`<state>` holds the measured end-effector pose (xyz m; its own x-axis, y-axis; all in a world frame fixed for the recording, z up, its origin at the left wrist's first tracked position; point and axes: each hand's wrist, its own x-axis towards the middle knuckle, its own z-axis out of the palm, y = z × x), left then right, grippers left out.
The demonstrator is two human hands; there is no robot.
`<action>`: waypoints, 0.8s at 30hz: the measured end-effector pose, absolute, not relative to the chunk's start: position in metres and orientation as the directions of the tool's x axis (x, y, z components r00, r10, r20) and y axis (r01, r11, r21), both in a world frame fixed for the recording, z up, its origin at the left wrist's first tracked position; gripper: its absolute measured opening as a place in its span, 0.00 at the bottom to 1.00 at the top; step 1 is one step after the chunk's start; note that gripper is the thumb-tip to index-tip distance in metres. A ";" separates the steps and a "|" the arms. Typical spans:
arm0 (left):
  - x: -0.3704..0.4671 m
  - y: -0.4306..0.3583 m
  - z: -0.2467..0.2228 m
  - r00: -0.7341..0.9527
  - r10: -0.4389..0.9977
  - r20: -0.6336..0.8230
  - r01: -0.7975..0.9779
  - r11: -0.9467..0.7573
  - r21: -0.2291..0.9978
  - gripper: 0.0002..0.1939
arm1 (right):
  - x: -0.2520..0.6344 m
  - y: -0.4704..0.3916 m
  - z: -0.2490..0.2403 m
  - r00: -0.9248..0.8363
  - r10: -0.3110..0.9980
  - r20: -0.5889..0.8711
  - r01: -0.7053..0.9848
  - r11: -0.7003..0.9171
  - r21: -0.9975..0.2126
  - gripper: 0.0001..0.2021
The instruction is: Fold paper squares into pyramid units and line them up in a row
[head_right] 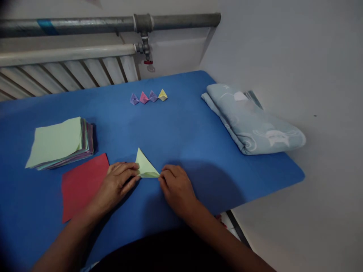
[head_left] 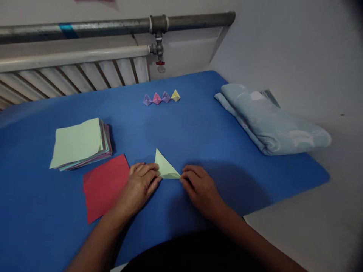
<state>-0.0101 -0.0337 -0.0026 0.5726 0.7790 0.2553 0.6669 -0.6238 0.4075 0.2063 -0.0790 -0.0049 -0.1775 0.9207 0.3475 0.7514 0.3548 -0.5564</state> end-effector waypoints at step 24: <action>-0.005 -0.028 -0.008 0.454 0.866 0.208 0.754 -0.498 0.427 0.09 | 0.206 -0.074 -0.005 -0.148 0.946 0.288 0.757 0.295 -0.583 0.07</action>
<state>-0.0054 -0.0279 -0.0081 0.4541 0.8663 0.2079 0.7545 -0.4981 0.4275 0.2063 -0.0736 -0.0045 -0.1475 0.9463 0.2876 0.7573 0.2951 -0.5826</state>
